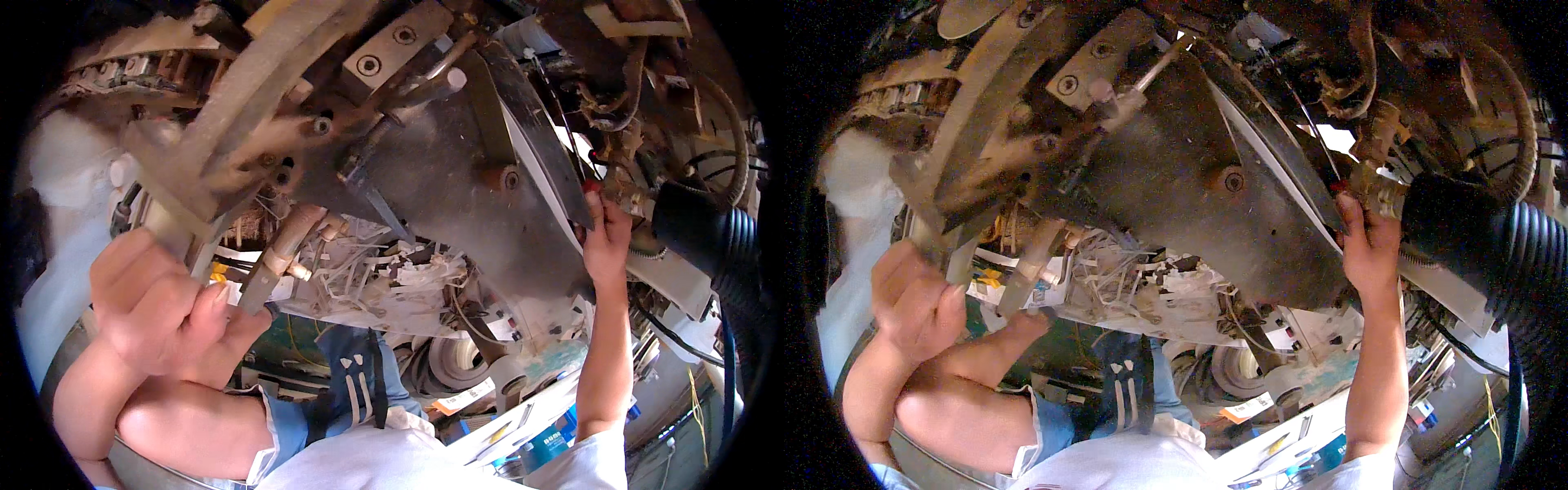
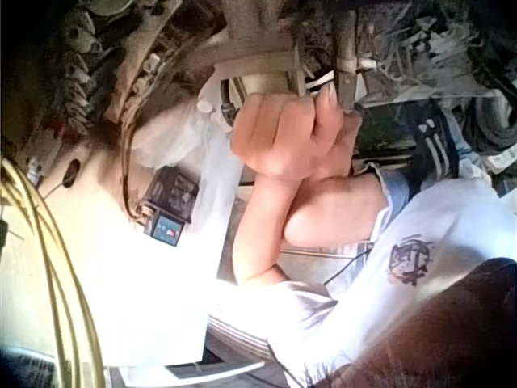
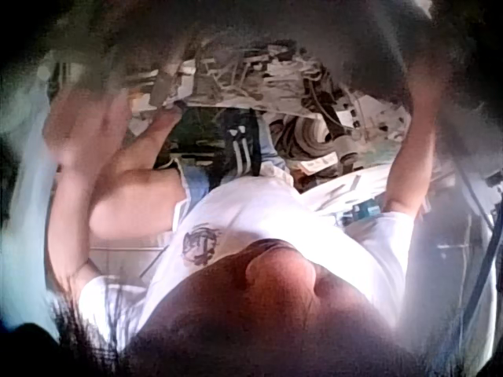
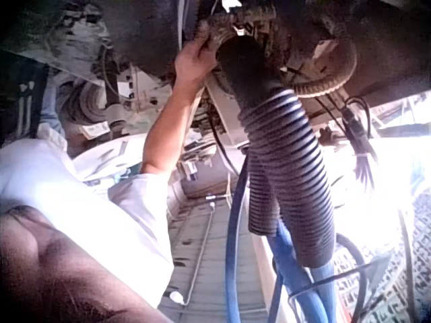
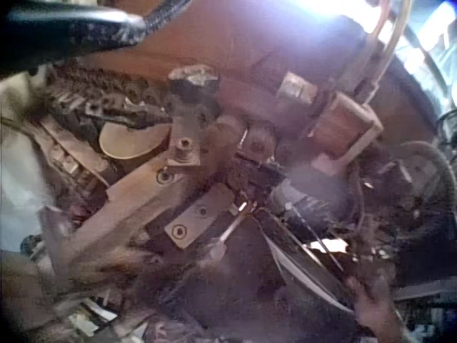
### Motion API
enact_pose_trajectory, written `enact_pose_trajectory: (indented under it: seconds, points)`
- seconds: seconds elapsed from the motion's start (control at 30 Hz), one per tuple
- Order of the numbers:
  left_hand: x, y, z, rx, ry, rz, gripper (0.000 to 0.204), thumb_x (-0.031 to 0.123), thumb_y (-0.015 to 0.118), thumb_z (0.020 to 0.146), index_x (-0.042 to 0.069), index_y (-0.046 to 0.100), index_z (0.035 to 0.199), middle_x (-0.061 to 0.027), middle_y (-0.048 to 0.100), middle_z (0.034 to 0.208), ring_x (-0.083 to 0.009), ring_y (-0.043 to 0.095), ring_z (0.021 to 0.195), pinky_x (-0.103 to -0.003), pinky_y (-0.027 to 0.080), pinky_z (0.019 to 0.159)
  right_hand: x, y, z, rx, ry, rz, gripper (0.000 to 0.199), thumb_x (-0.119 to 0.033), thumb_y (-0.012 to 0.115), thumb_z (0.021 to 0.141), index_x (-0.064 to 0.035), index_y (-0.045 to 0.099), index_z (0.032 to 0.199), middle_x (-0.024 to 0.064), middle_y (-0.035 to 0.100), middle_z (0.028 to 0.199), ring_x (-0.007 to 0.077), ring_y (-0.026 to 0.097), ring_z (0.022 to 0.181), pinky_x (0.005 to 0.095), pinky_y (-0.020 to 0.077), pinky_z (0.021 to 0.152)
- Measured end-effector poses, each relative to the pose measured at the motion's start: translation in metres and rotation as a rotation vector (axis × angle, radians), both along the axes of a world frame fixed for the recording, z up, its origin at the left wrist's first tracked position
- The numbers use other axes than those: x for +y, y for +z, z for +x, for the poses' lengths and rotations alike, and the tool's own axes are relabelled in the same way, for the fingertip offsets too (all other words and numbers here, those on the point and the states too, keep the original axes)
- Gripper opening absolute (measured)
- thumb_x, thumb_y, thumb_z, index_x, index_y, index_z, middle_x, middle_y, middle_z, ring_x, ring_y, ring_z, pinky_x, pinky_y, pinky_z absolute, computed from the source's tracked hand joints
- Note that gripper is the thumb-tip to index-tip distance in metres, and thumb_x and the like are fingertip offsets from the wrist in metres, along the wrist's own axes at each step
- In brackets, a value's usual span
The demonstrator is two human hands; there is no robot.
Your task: The person sits on the floor and uses a red-handled screwdriver to adjust components inside a large, dusty machine. They also use yellow pliers to manipulate parts and wires within the machinery's interior.
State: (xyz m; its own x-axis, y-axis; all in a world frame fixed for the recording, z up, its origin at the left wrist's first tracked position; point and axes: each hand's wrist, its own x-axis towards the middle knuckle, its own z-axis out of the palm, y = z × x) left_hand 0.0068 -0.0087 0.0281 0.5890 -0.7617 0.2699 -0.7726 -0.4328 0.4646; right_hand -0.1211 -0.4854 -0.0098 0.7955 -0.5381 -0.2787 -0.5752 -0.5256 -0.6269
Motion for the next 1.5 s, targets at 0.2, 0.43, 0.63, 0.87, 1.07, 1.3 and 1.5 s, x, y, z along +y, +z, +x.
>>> enact_pose_trajectory:
  seconds: [0.2,0.43,0.63,0.87,1.07,1.3,1.5]
  points:
    - [-0.002,0.006,0.001,-0.104,-0.005,-0.032,0.035,0.008,0.08,0.077,0.008,0.049,0.06,-0.0052,0.045,0.057,-0.0258,0.042,0.049,-0.039,0.029,0.045,0.004,0.025,-0.003,0.028,0.114,-0.061,0.035,-0.038,0.065,0.104,-0.004,0.074,0.105,0.0,0.062,0.075,0.0079,0.05,0.067,0.0264,0.0424,0.06]
    - [-0.015,0.008,-0.023,-0.068,-0.321,-0.131,0.031,0.013,0.08,0.074,0.013,0.052,0.063,-0.0009,0.042,0.058,-0.0208,0.044,0.049,-0.036,0.034,0.044,0.012,0.102,-0.063,0.146,0.16,-0.443,0.044,-0.043,0.063,0.103,0.0003,0.071,0.105,0.0166,0.067,0.081,0.0221,0.057,0.071,0.0356,0.0488,0.069]
    - [-0.044,-0.022,-0.129,0.294,-0.573,0.406,0.021,0.025,0.067,0.089,0.01,0.069,0.074,-0.0096,0.071,0.077,-0.0267,0.072,0.076,-0.042,0.056,0.064,0.039,0.137,-0.169,0.198,0.013,-0.527,0.035,-0.031,0.062,0.105,0.0034,0.065,0.099,0.0155,0.062,0.075,0.0218,0.054,0.067,0.0347,0.0466,0.064]
    - [-0.081,-0.202,-0.241,0.877,0.033,0.508,0.026,0.031,0.067,0.088,0.006,0.077,0.09,-0.0172,0.076,0.091,-0.0389,0.073,0.088,-0.051,0.057,0.078,0.162,0.076,-0.319,-0.08,-0.442,0.179,0.015,-0.014,0.064,0.103,-0.0025,0.06,0.111,0.0007,0.06,0.088,0.0071,0.051,0.069,0.0236,0.0436,0.061]
    - [-0.12,-0.243,-0.291,1.148,0.284,0.335,0.034,0.039,0.066,0.093,0.007,0.075,0.096,-0.0164,0.075,0.092,-0.0379,0.071,0.089,-0.051,0.055,0.077,0.24,-0.011,-0.341,0.187,-0.515,0.511,0.025,-0.024,0.067,0.103,-0.001,0.058,0.11,0.0023,0.06,0.082,0.0086,0.055,0.069,0.0258,0.0448,0.059]
    - [-0.121,-0.285,-0.287,1.08,0.786,0.141,0.033,0.035,0.064,0.098,0.003,0.073,0.093,-0.0145,0.073,0.084,-0.0344,0.072,0.085,-0.048,0.054,0.077,0.239,-0.039,-0.312,0.171,-0.333,0.338,0.03,-0.025,0.065,0.103,0.0022,0.06,0.113,0.0099,0.064,0.079,0.014,0.056,0.068,0.0302,0.0466,0.062]
    - [-0.126,-0.273,-0.284,1.469,0.952,-0.177,0.027,0.025,0.069,0.099,0.0,0.068,0.109,-0.0118,0.072,0.092,-0.0257,0.073,0.085,-0.042,0.055,0.072,0.222,-0.035,-0.308,0.193,-0.232,0.246,0.03,-0.024,0.064,0.103,0.0017,0.061,0.118,0.014,0.068,0.085,0.0208,0.062,0.071,0.034,0.0509,0.069]
